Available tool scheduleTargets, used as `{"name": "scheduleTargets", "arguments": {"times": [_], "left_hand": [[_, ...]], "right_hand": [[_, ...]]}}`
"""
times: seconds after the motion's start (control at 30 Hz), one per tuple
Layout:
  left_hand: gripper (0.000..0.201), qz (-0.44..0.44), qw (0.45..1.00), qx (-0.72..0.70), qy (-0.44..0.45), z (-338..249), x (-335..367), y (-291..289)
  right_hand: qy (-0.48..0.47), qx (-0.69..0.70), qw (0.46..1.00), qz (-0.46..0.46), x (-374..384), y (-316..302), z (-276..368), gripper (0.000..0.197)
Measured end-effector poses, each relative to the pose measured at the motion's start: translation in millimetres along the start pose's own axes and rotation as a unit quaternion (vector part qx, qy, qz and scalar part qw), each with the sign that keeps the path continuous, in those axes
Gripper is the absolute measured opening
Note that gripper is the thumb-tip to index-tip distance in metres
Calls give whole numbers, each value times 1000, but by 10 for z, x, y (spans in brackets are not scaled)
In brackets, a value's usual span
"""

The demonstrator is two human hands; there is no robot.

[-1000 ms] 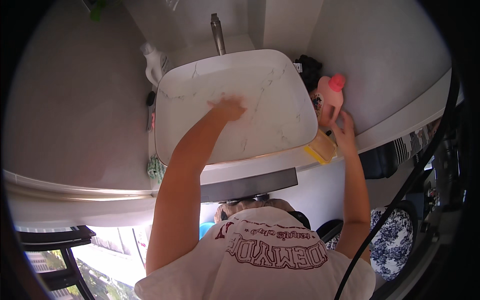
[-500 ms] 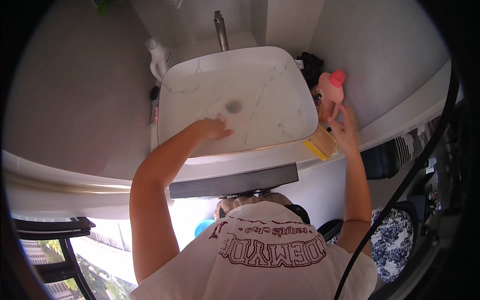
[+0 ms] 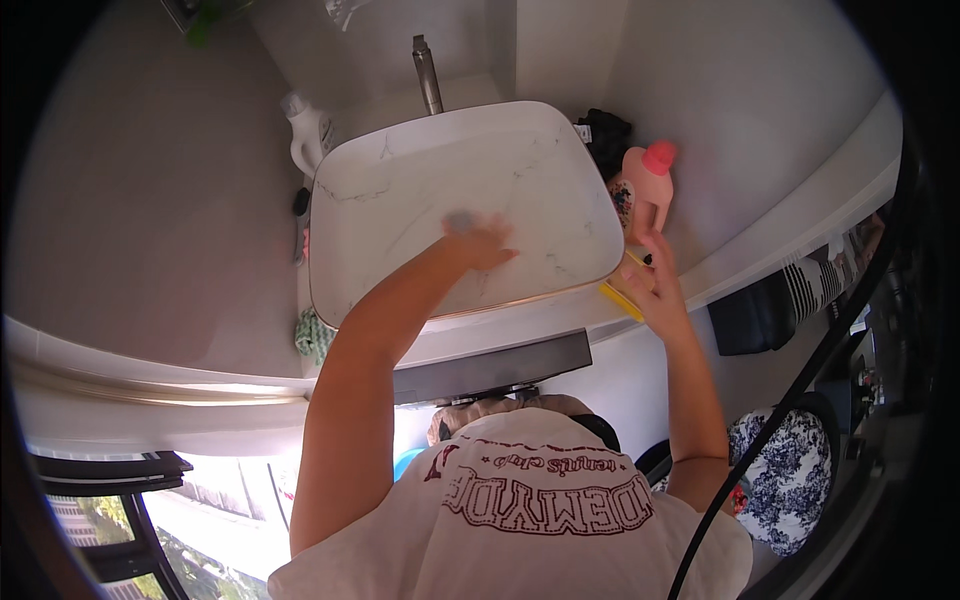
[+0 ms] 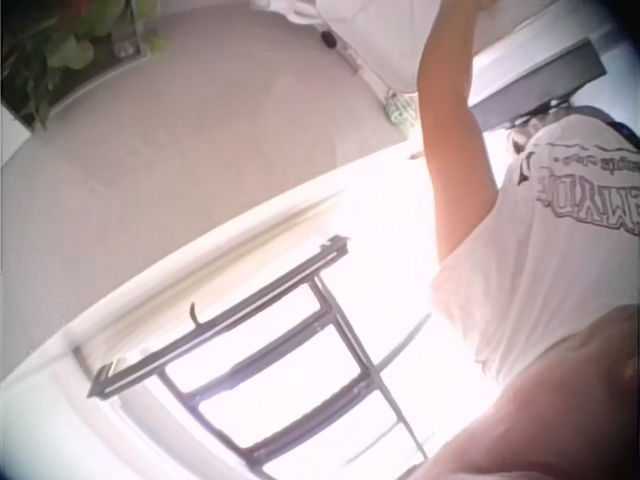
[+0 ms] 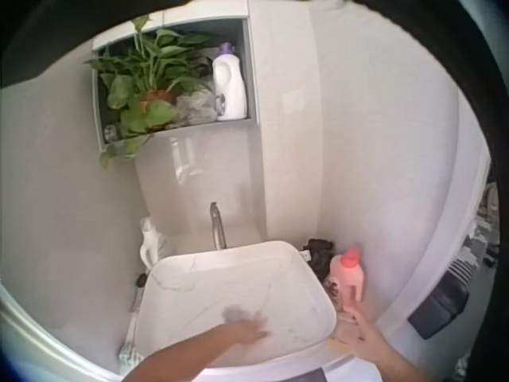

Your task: The person stands at a bathroom sink and pours liquid detergent from a white bottle and a pink bottle into the basin. They then pick up a red floral garment and wash it by hand, scrubbing and wringing the fabric in the soapy water.

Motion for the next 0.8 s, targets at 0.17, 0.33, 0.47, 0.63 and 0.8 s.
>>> {"name": "scheduleTargets", "arguments": {"times": [0.17,0.33,0.47,0.63,0.8], "left_hand": [[69,-35,996,11,-81,373,-13,-24],[71,-7,993,34,-111,587,-316,61],[72,64,993,35,-94,602,-660,118],[54,-56,994,96,-4,625,-718,76],[49,-82,996,31,-13,624,-579,-83]], "right_hand": [[11,-9,1000,-8,-102,0,8,53],[45,-6,999,-4,-173,-17,0,51],[48,-21,998,19,-222,25,-19,51],[44,-10,999,6,-201,124,103,46],[11,-12,1000,-9,-200,209,170,39]]}}
Point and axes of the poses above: each hand's wrist, its own x-axis towards the middle knuckle, its own y-axis out of the palm, z = x × y, the point moved 3 cm from there along x, towards the middle knuckle, and after that the axes turned 8 degrees about -y, right-handed, at the moved point
